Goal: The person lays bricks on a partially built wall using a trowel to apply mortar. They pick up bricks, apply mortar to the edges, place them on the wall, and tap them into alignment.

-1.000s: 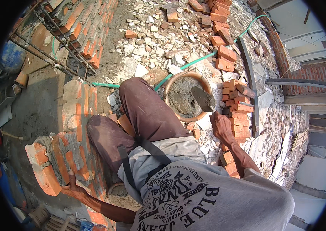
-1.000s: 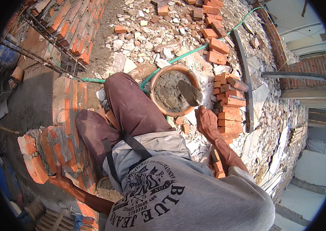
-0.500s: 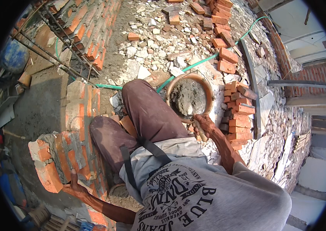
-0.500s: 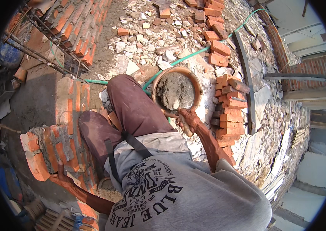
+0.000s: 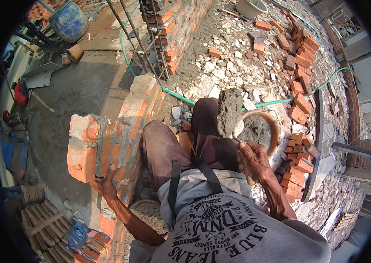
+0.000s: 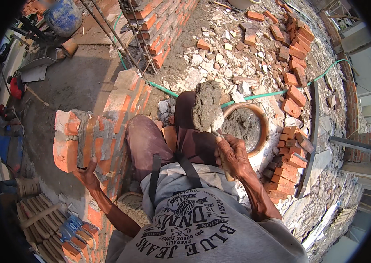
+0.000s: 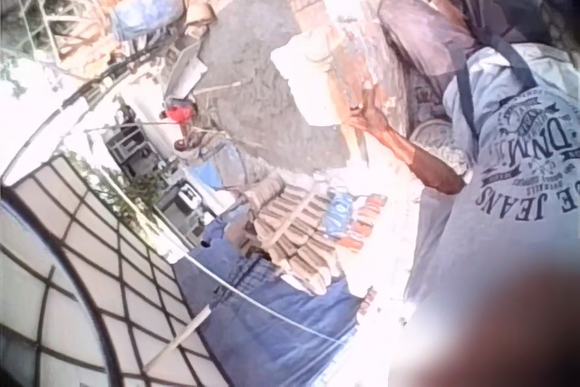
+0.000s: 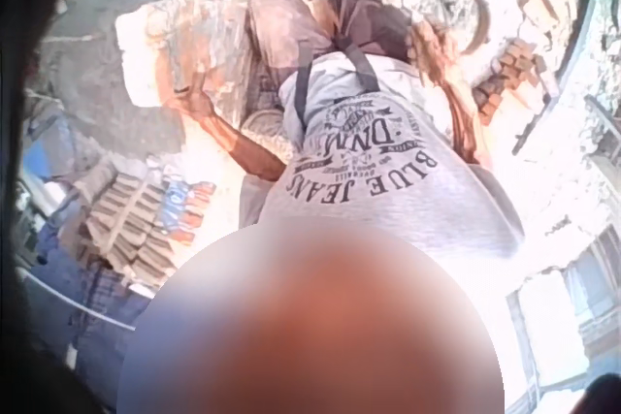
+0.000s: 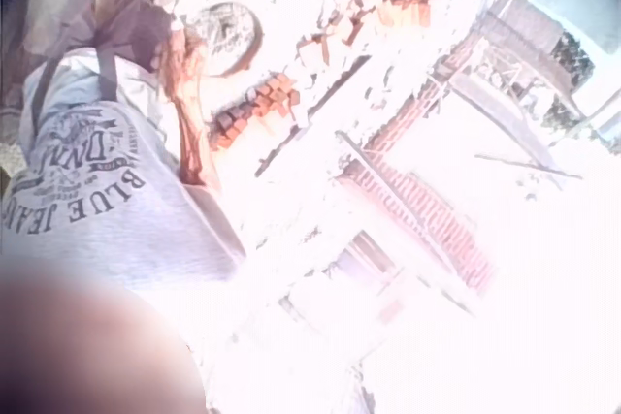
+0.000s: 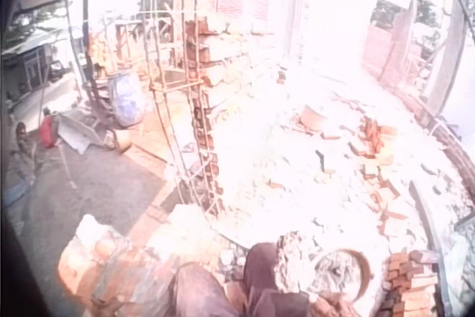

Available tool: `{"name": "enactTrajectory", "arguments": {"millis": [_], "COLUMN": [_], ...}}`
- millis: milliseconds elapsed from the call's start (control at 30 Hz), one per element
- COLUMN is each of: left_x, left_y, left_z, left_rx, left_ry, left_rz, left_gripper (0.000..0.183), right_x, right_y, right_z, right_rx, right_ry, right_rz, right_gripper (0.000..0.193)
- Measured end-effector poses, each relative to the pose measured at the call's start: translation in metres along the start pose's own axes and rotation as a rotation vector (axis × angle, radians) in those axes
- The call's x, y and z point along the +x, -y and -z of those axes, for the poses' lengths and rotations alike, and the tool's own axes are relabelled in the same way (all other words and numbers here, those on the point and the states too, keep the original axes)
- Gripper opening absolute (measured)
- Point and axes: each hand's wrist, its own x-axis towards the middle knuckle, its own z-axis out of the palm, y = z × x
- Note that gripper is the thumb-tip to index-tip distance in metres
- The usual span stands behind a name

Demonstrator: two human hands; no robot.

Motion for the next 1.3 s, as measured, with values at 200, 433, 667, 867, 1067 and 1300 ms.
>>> {"name": "enactTrajectory", "arguments": {"millis": [200,433,667,867,1067,1300], "left_x": [0.004,-0.001,-0.004,-0.003,0.004,0.001], "left_y": [0.000,-0.023,-0.033,-0.034,-0.029,-0.018], "left_z": [0.000,-0.010,-0.017,-0.016,-0.010,-0.007], "left_rx": [-0.065,-0.032,-0.030,0.035,0.051,0.033], "left_ry": [0.016,0.025,-0.053,-0.038,0.054,0.032], "left_rz": [0.176,0.019,0.071,0.010,0.023,0.018], "left_gripper": [0.074,0.074,0.086,0.089,0.089,0.087], "right_x": [0.062,0.139,0.127,0.128,0.111,0.143], "right_y": [0.038,0.047,0.024,0.028,0.048,0.113], "right_z": [-0.133,-0.249,-0.230,-0.188,-0.171,-0.141], "right_rx": [0.391,1.296,1.195,0.744,-0.048,-1.219], "right_ry": [0.416,1.027,1.235,0.797,0.619,0.291], "right_rz": [-0.029,-0.465,-0.442,-0.260,0.063,1.074], "right_gripper": [0.031,0.032,0.037,0.031,0.034,0.017]}}
